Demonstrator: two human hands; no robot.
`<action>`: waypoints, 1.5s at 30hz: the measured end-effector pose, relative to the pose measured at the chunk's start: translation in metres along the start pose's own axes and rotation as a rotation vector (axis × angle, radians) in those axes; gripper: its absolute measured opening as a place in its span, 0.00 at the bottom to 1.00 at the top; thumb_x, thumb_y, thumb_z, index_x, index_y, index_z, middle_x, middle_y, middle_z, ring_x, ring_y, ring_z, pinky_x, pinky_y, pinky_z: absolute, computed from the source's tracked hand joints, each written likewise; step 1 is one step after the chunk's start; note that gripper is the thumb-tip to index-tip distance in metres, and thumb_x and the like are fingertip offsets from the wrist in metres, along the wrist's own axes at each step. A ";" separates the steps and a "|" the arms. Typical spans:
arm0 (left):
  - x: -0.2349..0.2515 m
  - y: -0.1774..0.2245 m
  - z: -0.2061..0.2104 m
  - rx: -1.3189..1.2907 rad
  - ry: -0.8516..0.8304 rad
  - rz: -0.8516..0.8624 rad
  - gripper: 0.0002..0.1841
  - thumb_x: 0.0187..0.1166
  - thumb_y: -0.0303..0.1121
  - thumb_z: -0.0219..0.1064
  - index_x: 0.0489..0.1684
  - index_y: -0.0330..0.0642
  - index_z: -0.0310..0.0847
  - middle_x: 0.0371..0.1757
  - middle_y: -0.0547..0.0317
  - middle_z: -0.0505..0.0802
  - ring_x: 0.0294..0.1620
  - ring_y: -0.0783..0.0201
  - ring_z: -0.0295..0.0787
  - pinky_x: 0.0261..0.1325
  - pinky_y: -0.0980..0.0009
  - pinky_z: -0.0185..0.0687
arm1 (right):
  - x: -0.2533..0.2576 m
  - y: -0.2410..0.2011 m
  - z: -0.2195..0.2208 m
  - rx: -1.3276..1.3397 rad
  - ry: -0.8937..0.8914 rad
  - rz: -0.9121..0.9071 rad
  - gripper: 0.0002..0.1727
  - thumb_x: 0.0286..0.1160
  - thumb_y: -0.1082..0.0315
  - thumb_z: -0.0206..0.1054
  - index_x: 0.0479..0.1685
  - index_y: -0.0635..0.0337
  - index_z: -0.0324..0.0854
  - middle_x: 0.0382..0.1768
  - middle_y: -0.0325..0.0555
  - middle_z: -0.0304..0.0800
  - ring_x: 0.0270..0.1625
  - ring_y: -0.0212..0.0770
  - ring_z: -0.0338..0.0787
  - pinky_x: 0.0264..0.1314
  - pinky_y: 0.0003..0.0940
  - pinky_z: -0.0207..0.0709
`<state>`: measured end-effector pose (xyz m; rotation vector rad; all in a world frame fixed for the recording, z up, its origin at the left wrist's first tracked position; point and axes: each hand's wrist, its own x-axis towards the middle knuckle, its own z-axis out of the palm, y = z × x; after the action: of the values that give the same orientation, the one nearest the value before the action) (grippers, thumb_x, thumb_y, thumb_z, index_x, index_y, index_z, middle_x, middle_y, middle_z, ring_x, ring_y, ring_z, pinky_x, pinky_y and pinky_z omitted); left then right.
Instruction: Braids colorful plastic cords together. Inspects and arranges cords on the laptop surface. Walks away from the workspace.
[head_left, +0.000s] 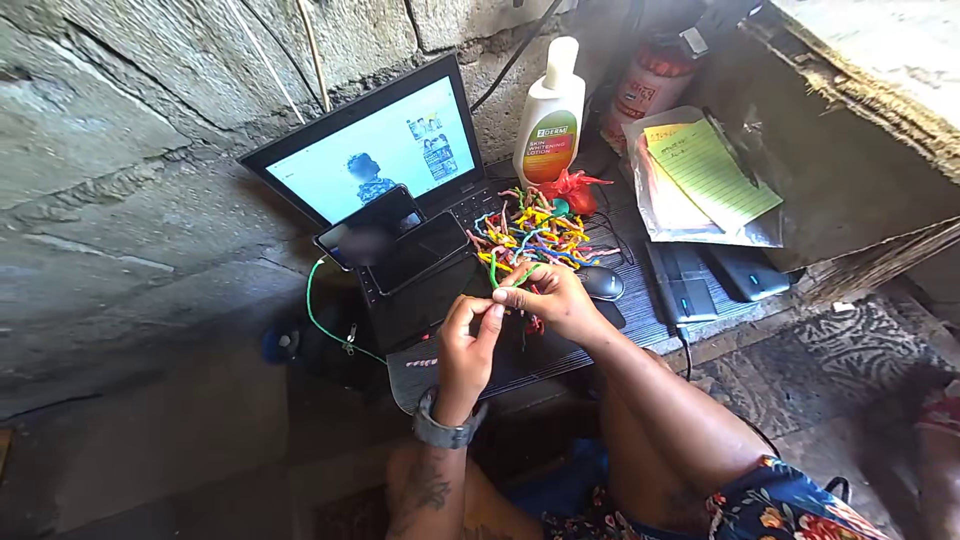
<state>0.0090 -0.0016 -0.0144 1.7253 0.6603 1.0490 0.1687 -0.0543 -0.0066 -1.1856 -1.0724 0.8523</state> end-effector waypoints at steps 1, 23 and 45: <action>0.000 -0.001 0.001 0.234 0.055 0.149 0.06 0.78 0.27 0.67 0.37 0.33 0.88 0.37 0.59 0.88 0.43 0.76 0.85 0.52 0.81 0.81 | 0.000 0.000 0.001 0.031 0.018 0.057 0.02 0.71 0.70 0.75 0.34 0.57 0.91 0.31 0.32 0.92 0.31 0.22 0.85 0.35 0.20 0.79; -0.005 0.004 0.000 -0.765 -0.306 -0.417 0.03 0.72 0.36 0.76 0.36 0.51 0.93 0.32 0.73 0.92 0.35 0.80 0.86 0.45 0.81 0.82 | 0.005 0.002 -0.015 0.207 -0.287 0.014 0.05 0.70 0.69 0.72 0.29 0.56 0.90 0.36 0.29 0.89 0.41 0.20 0.84 0.44 0.17 0.78; -0.004 0.018 -0.008 -0.843 -0.349 -0.720 0.08 0.78 0.26 0.67 0.36 0.44 0.93 0.32 0.64 0.95 0.29 0.77 0.89 0.38 0.82 0.85 | 0.006 -0.002 -0.019 0.333 -0.449 0.120 0.03 0.70 0.70 0.72 0.36 0.55 0.90 0.38 0.28 0.90 0.37 0.19 0.86 0.41 0.16 0.82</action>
<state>-0.0007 -0.0081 0.0024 0.7872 0.4498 0.3876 0.1885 -0.0545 -0.0046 -0.7998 -1.1647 1.3771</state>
